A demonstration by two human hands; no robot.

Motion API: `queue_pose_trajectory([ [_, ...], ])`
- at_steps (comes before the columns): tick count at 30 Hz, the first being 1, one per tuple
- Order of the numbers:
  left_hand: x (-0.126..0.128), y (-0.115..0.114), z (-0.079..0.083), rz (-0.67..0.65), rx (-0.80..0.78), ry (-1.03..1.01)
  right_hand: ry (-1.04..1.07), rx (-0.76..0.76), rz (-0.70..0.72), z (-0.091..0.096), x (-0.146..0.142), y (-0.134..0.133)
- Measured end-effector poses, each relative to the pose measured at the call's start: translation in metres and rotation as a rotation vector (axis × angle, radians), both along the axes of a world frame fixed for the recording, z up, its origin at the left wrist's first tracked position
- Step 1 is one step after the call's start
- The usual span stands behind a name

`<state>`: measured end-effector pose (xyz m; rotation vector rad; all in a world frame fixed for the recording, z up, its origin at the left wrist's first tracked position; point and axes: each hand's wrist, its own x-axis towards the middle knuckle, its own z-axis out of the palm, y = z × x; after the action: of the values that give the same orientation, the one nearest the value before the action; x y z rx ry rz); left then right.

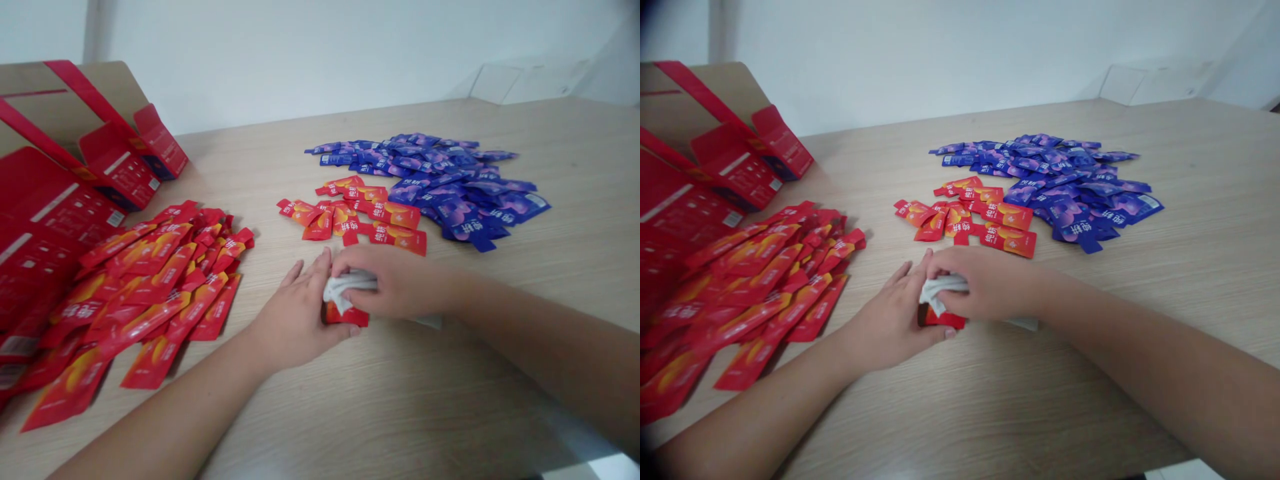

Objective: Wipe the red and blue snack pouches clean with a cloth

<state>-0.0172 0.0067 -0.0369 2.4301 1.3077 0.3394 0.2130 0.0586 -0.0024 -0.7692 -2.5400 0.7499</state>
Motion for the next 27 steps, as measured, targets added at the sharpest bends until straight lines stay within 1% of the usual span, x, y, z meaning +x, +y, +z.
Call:
queue_pose_trajectory([
  [2, -0.001, 0.001, -0.001, 0.007, 0.003, -0.035, -0.145, -0.04, 0.092, 0.01, -0.002, -0.007],
  [4, -0.001, 0.001, -0.003, -0.002, 0.004, -0.043, -0.221, -0.026, 0.118, 0.015, -0.004, -0.012],
  [6, -0.001, 0.002, -0.004, -0.002, 0.003, -0.034, -0.243, -0.002, 0.116, 0.015, -0.006, -0.014],
  [12, 0.001, 0.001, 0.002, 0.032, -0.04, -0.031, -0.245, 0.131, 0.018, -0.002, -0.006, -0.005],
  [16, 0.002, 0.001, 0.005, 0.033, -0.044, -0.016, -0.233, 0.136, -0.051, -0.008, -0.006, 0.001],
  [23, 0.002, 0.002, 0.005, 0.034, -0.057, 0.005, -0.216, 0.2, -0.096, -0.016, -0.006, 0.005],
  [27, 0.002, 0.001, 0.006, 0.057, -0.059, 0.003, -0.239, 0.22, -0.141, -0.02, -0.003, 0.011],
])
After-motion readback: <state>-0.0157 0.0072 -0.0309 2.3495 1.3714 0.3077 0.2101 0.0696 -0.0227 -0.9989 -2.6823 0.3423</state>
